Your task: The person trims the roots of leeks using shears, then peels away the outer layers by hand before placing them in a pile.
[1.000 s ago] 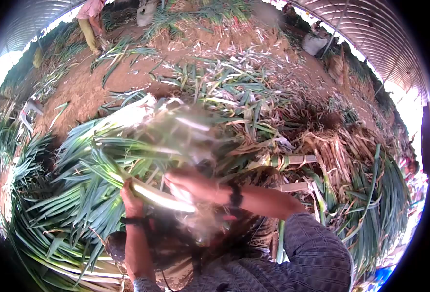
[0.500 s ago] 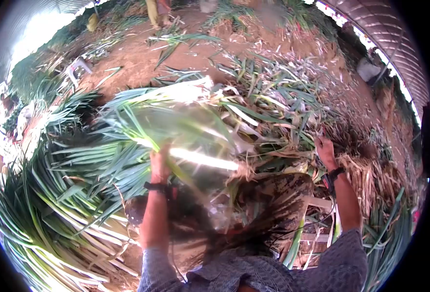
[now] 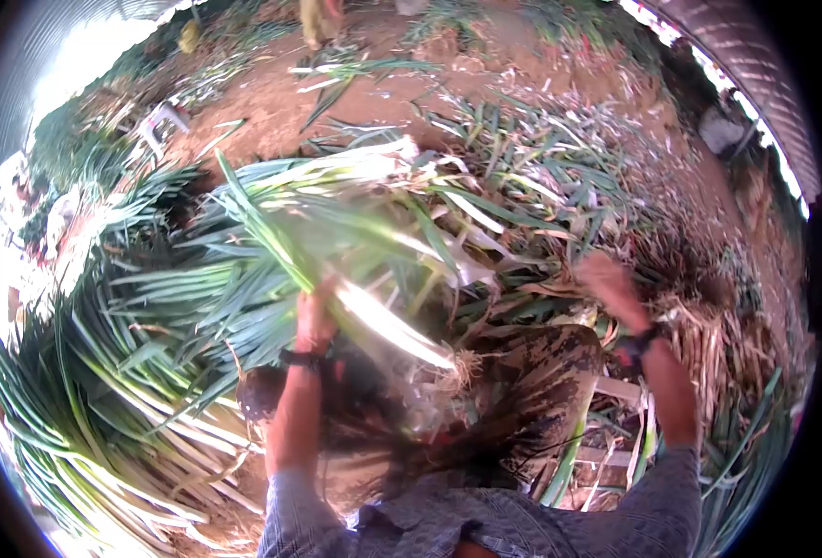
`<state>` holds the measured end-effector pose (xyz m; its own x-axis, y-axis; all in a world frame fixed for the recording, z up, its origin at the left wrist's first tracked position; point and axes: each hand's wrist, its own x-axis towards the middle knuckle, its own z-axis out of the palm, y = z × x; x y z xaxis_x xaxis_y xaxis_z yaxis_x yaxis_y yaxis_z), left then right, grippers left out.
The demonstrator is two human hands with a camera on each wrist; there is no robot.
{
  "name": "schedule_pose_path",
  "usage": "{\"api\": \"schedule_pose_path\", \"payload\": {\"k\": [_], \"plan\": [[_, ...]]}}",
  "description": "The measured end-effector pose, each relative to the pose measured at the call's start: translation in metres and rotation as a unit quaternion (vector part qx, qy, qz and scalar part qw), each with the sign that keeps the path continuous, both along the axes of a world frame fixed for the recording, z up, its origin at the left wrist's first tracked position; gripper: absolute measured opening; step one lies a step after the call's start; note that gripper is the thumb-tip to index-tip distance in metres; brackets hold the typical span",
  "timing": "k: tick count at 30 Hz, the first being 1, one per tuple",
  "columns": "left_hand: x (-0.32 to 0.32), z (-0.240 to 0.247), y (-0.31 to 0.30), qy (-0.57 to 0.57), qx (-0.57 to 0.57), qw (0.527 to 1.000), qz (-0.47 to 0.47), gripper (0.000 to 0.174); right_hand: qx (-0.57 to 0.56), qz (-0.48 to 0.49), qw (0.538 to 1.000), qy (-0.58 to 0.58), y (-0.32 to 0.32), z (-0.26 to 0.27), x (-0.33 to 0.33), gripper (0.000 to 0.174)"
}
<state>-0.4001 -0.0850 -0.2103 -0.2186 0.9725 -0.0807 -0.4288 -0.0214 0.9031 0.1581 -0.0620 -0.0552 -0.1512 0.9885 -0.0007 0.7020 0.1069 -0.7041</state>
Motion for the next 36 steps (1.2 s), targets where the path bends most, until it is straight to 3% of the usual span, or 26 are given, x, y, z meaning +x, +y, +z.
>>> {"api": "schedule_pose_path", "payload": {"k": [1, 2, 3, 4, 6, 7, 10, 13, 15, 16, 18, 19, 21, 24, 25, 26, 27, 28, 30, 31, 33, 35, 36], "plan": [[0.022, 0.022, -0.006, -0.087, -0.039, 0.995, 0.003, 0.044, -0.01, 0.053, 0.997, -0.062, -0.012, 0.005, -0.07, 0.02], [0.034, 0.029, -0.01, -0.076, -0.036, 0.996, -0.001, 0.043, -0.085, 0.116, 0.987, 0.074, -0.032, 0.025, -0.133, 0.028], [0.047, 0.044, -0.016, -0.051, -0.017, 0.998, -0.022, 0.04, -0.15, 0.199, 0.964, 0.088, -0.029, -0.009, -0.162, 0.094], [0.058, 0.054, -0.019, -0.066, -0.022, 0.997, -0.022, 0.04, -0.089, 0.244, 0.963, 0.074, -0.034, -0.036, -0.2, 0.056], [0.069, 0.074, -0.023, -0.11, -0.021, 0.993, -0.031, 0.039, -0.248, 0.282, 0.918, 0.129, -0.056, -0.035, -0.256, 0.069], [0.063, 0.082, -0.022, -0.105, -0.035, 0.994, -0.023, 0.038, -0.327, 0.323, 0.85, 0.258, -0.053, -0.111, -0.255, 0.058], [0.027, 0.103, -0.013, -0.089, -0.079, 0.992, 0.037, 0.032, -0.385, 0.218, 0.867, 0.227, -0.055, -0.072, -0.273, 0.048], [-0.038, 0.102, 0.011, -0.148, -0.059, 0.984, 0.08, 0.022, -0.344, 0.238, 0.869, 0.265, -0.043, -0.122, -0.264, 0.05], [-0.068, 0.089, 0.022, -0.259, -0.033, 0.963, 0.061, 0.02, -0.459, 0.214, 0.817, 0.276, -0.053, -0.128, -0.269, 0.065], [-0.078, 0.08, 0.025, -0.252, -0.037, 0.965, 0.067, 0.021, -0.428, 0.188, 0.839, 0.278, -0.066, -0.107, -0.28, 0.065], [-0.091, 0.06, 0.033, -0.238, -0.045, 0.967, 0.077, 0.025, -0.453, 0.194, 0.836, 0.241, -0.07, -0.13, -0.289, 0.063], [-0.091, 0.048, 0.034, -0.238, -0.055, 0.967, 0.072, 0.026, -0.462, 0.207, 0.81, 0.298, -0.074, -0.105, -0.295, 0.049], [-0.094, 0.027, 0.036, -0.236, -0.07, 0.967, 0.066, 0.029, -0.449, 0.24, 0.789, 0.344, -0.079, -0.136, -0.295, 0.038], [-0.052, 0.002, 0.008, -0.066, -0.043, 0.989, 0.129, 0.034, -0.469, 0.231, 0.767, 0.373, -0.082, -0.135, -0.292, 0.034], [-0.032, 0.007, -0.01, -0.108, -0.061, 0.987, 0.105, 0.035, -0.465, 0.209, 0.791, 0.339, -0.081, -0.121, -0.294, 0.035], [-0.019, -0.011, -0.026, 0.117, -0.059, 0.989, 0.07, 0.033, -0.46, 0.185, 0.813, 0.305, -0.079, -0.103, -0.296, 0.036], [-0.002, -0.024, -0.04, 0.116, -0.06, 0.991, 0.038, 0.035, -0.453, 0.158, 0.834, 0.271, -0.078, -0.094, -0.297, 0.037], [0.015, -0.036, -0.053, 0.116, -0.061, 0.991, 0.007, 0.037, -0.468, 0.148, 0.815, 0.307, -0.077, -0.127, -0.295, 0.042], [0.05, -0.053, -0.068, -0.07, -0.061, 0.995, 0.026, 0.044, -0.465, 0.155, 0.815, 0.309, -0.081, -0.134, -0.295, 0.04], [0.06, -0.062, -0.067, -0.027, -0.053, 0.996, 0.067, 0.044, -0.461, 0.163, 0.816, 0.307, -0.08, -0.136, -0.296, 0.039], [0.059, -0.073, -0.072, 0.003, -0.031, 0.997, 0.072, 0.042, -0.361, 0.187, 0.885, 0.228, -0.085, -0.161, -0.297, 0.033], [0.048, -0.074, -0.08, -0.025, -0.046, 0.998, 0.042, 0.038, -0.268, 0.23, 0.918, 0.18, -0.091, -0.175, -0.293, 0.031], [0.045, -0.074, -0.08, -0.038, -0.072, 0.995, 0.049, 0.038, -0.218, 0.267, 0.915, 0.209, -0.091, -0.154, -0.294, 0.031]]}}
